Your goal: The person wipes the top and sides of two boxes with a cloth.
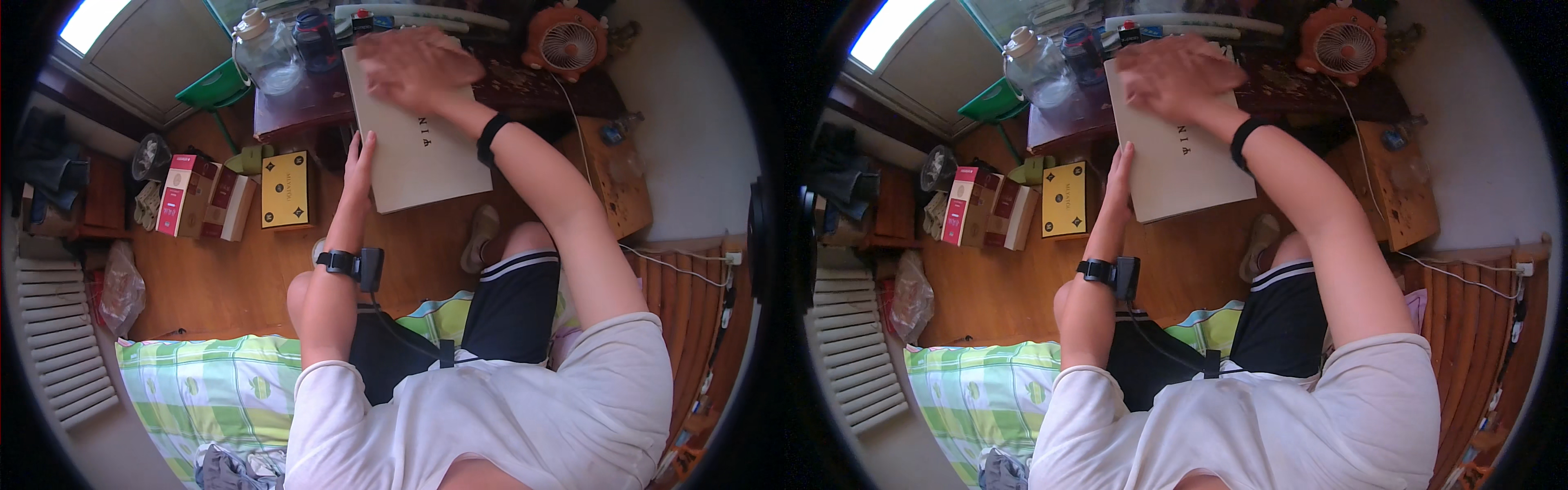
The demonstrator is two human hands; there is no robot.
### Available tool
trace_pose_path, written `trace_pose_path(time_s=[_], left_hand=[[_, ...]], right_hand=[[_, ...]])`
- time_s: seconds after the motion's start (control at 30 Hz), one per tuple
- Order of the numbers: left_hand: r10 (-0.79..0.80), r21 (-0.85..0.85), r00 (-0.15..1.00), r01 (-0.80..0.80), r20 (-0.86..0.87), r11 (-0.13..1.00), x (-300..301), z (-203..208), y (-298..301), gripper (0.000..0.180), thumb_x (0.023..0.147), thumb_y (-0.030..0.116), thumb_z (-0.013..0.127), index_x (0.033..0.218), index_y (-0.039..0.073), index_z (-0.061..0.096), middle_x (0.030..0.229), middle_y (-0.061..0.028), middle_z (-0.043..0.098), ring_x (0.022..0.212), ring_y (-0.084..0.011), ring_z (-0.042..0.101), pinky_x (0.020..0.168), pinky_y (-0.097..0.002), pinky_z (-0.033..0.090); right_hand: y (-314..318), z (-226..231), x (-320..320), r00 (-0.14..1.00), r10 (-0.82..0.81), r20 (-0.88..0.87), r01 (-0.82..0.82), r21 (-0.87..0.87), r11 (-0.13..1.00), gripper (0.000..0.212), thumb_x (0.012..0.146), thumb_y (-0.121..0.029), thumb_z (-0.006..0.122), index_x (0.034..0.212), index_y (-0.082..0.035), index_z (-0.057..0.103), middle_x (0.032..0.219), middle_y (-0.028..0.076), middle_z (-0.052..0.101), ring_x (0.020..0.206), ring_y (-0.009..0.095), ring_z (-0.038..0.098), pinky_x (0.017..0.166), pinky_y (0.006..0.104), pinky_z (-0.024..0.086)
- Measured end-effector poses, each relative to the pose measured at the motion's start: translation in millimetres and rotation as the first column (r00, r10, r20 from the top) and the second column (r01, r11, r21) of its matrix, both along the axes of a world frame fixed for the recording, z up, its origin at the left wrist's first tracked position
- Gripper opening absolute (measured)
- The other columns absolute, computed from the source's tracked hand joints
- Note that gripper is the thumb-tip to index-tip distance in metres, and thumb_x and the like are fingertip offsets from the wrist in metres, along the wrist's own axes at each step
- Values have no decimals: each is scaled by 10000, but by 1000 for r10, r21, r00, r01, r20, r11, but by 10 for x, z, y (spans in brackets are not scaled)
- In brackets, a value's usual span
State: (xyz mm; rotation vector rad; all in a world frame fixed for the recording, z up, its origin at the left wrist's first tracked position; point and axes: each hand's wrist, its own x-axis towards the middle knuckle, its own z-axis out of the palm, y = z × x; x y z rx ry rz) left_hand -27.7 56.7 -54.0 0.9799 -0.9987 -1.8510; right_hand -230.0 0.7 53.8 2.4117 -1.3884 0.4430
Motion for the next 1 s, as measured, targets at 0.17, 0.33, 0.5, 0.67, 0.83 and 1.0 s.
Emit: trace_pose_path(time_s=[0.17, 0.33, 0.5, 0.67, 0.83, 1.0], left_hand=[[-51, -29, 999, 50, -15, 998, -153, -45, -44, 927, 897, 552, 637, 1551, 43, 223, 1470, -181, 434, 1313, -259, 462, 1059, -367, 388], [-32, -33, 999, 30, -41, 999, -59, -96, -94, 911, 897, 543, 639, 1554, 63, 231, 1462, -170, 445, 1287, -256, 485, 1045, -363, 402], [-41, -6, 999, 40, -34, 999, -101, 63, -25, 905, 894, 539, 644, 1558, 82, 232, 1461, -156, 446, 1259, -249, 507, 1037, -363, 411], [-28, 24, 999, 29, -44, 999, -40, 88, -50, 923, 896, 523, 653, 1550, 37, 221, 1474, -151, 434, 1304, -250, 472, 1052, -358, 403], [-67, 34, 991, 72, -115, 997, -219, 132, -49, 891, 909, 495, 648, 1541, 21, 236, 1466, -146, 441, 1317, -246, 461, 1055, -357, 400], [-77, 15, 988, 80, -132, 997, -82, 107, -59, 806, 933, 455, 631, 1527, 38, 280, 1427, -132, 475, 1277, -229, 493, 1026, -354, 423]], right_hand=[[-66, -334, -432, 886, -445, 129, 463, -230, 856, 738, 940, -546, 486, 1520, -118, 329, 1537, 129, 359, 1442, 358, 279, 1151, 579, 188], [90, -361, 203, 966, -240, 93, 248, -82, 965, 748, 941, -551, 487, 1529, -123, 312, 1563, 134, 319, 1450, 362, 272, 1156, 589, 182], [122, -396, 278, 998, -55, 43, 60, -113, 992, 738, 938, -595, 463, 1499, -127, 354, 1580, 107, 298, 1458, 329, 255, 1151, 593, 198], [-35, -223, -119, 949, -311, 58, 312, -13, 950, 738, 951, -631, 404, 1504, -144, 373, 1602, 94, 258, 1476, 319, 222, 1160, 587, 177], [-114, -380, -428, 868, -479, 134, 497, -206, 843, 760, 947, -610, 429, 1532, -141, 305, 1609, 54, 246, 1482, 291, 205, 1172, 588, 151], [10, -242, 297, 986, -153, 67, 149, 68, 987, 735, 944, -591, 448, 1526, -158, 331, 1600, 66, 272, 1494, 293, 181, 1181, 581, 127]])
